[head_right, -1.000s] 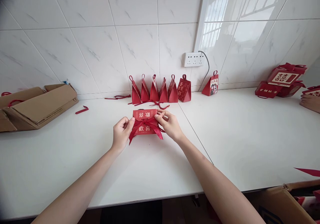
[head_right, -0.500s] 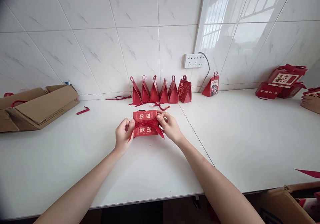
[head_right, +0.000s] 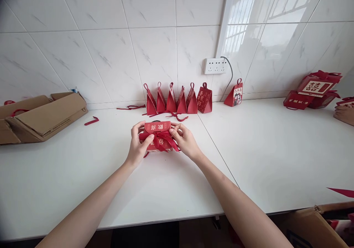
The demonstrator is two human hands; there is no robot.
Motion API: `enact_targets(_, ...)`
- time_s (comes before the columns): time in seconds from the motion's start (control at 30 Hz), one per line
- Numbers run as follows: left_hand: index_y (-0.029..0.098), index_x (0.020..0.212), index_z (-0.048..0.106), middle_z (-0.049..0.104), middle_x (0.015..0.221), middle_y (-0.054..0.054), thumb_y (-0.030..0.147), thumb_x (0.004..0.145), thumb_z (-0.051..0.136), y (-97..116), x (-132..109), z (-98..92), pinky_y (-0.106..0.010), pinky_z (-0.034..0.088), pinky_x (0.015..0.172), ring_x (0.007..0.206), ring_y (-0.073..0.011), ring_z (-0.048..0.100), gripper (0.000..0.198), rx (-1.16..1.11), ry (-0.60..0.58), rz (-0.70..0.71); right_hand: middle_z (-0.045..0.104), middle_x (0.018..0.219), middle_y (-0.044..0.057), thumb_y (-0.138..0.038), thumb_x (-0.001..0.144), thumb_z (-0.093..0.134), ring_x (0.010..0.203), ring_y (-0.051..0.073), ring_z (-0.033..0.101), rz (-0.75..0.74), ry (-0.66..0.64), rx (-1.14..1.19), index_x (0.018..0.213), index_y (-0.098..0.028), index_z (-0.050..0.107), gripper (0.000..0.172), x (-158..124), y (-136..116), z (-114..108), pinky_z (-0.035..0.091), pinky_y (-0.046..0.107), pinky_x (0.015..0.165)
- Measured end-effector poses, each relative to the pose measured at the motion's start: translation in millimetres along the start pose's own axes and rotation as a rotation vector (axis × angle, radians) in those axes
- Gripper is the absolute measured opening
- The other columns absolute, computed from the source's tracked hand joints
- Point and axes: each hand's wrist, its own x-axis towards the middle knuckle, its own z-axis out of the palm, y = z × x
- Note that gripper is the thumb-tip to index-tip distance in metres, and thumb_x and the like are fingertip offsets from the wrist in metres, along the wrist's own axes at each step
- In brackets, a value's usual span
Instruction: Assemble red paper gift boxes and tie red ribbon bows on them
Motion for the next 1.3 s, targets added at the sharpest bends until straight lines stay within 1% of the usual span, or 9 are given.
enact_targets(0.07, 0.024, 0.13, 0.036, 0.033, 0.135, -0.012, 0.038, 0.069, 0.067, 2.1, -0.4, -0.2, -0.039, 0.039, 0.101, 0.128, -0.0271, 0.035, 0.069, -0.051, -0.07, -0.06, 0.057, 0.128, 0.006, -0.057, 0.078, 0.059, 0.091, 0.019, 0.063, -0.002, 0.001, 0.007, 0.066, -0.021, 0.041, 0.042, -0.2, -0.6, 0.1, 0.054, 0.031, 0.07)
enact_targets(0.2, 0.028, 0.143, 0.014, 0.039, 0.137, -0.01, 0.03, 0.07, 0.068, 6.9, -1.5, -0.7, -0.039, 0.042, 0.1, 0.123, -0.0261, 0.045, 0.09, -0.231, -0.298, -0.155, 0.061, 0.123, 0.006, -0.058, 0.076, 0.06, 0.09, 0.019, 0.063, -0.001, 0.013, 0.033, 0.066, -0.021, 0.044, 0.042, 0.9, 1.2, -1.9, 0.055, 0.032, 0.072)
enact_targets(0.37, 0.03, 0.145, 0.004, 0.042, 0.137, -0.009, 0.025, 0.068, 0.069, 9.5, -1.6, -0.6, -0.036, 0.045, 0.098, 0.119, -0.024, 0.049, 0.1, -0.287, -0.403, -0.158, 0.064, 0.115, 0.006, -0.058, 0.075, 0.062, 0.083, 0.017, 0.064, -0.009, 0.109, 0.053, 0.067, -0.021, 0.046, 0.041, 1.8, 6.1, -2.9, 0.057, 0.033, 0.071)
enact_targets(0.47, 0.028, 0.146, 0.0, 0.046, 0.134, -0.01, 0.024, 0.069, 0.068, 9.4, -1.1, -1.3, -0.035, 0.046, 0.096, 0.115, -0.0223, 0.052, 0.103, -0.285, -0.427, -0.164, 0.065, 0.111, 0.005, -0.056, 0.075, 0.063, 0.08, 0.017, 0.064, 0.002, 0.125, 0.052, 0.067, -0.021, 0.047, 0.04, 1.5, 6.1, -2.4, 0.056, 0.033, 0.071)
enact_targets(0.63, 0.03, 0.146, -0.004, 0.042, 0.139, -0.01, 0.023, 0.069, 0.067, 8.3, -0.8, -3.3, -0.034, 0.045, 0.097, 0.117, -0.022, 0.051, 0.105, -0.284, -0.453, -0.149, 0.068, 0.085, 0.003, -0.058, 0.07, 0.068, 0.074, 0.017, 0.062, 0.026, 0.159, 0.042, 0.063, -0.02, 0.047, 0.043, 1.8, 2.7, -2.7, 0.054, 0.034, 0.073)
enact_targets(0.8, 0.031, 0.146, -0.004, 0.039, 0.141, -0.009, 0.024, 0.07, 0.067, 6.3, -1.1, -3.7, -0.034, 0.043, 0.1, 0.12, -0.022, 0.05, 0.104, -0.3, -0.46, -0.14, 0.066, 0.076, 0.002, -0.059, 0.069, 0.067, 0.076, 0.018, 0.063, 0.04, 0.155, 0.032, 0.064, -0.021, 0.047, 0.044, 2.1, 3.3, -4.2, 0.054, 0.034, 0.073)
enact_targets(0.93, 0.033, 0.146, -0.002, 0.034, 0.145, -0.008, 0.024, 0.07, 0.068, 4.7, -1.0, -3.5, -0.035, 0.042, 0.102, 0.123, -0.0227, 0.047, 0.104, -0.301, -0.454, -0.134, 0.066, 0.077, 0.001, -0.059, 0.072, 0.065, 0.079, 0.018, 0.063, 0.031, 0.141, 0.027, 0.067, -0.021, 0.051, 0.041, 2.7, 4.7, -4.7, 0.054, 0.036, 0.079)
enact_targets(1.1, 0.033, 0.146, -0.003, 0.036, 0.144, -0.008, 0.025, 0.07, 0.068, 4.1, -1.2, -3.4, -0.037, 0.042, 0.102, 0.122, -0.0232, 0.048, 0.105, -0.294, -0.452, -0.141, 0.066, 0.075, 0.001, -0.061, 0.072, 0.064, 0.08, 0.019, 0.063, 0.023, 0.138, 0.023, 0.069, -0.021, 0.053, 0.041, 3.2, 4.5, -4.9, 0.054, 0.037, 0.08)
enact_targets(1.3, 0.032, 0.146, -0.001, 0.04, 0.142, -0.009, 0.023, 0.07, 0.067, 5.3, -1.2, -3.3, -0.036, 0.043, 0.101, 0.122, -0.0228, 0.049, 0.102, -0.306, -0.462, -0.134, 0.069, 0.088, 0.004, -0.06, 0.068, 0.068, 0.079, 0.019, 0.064, 0.024, 0.171, 0.042, 0.062, -0.02, 0.052, 0.043, 3.5, 3.1, -4.4, 0.055, 0.037, 0.079)
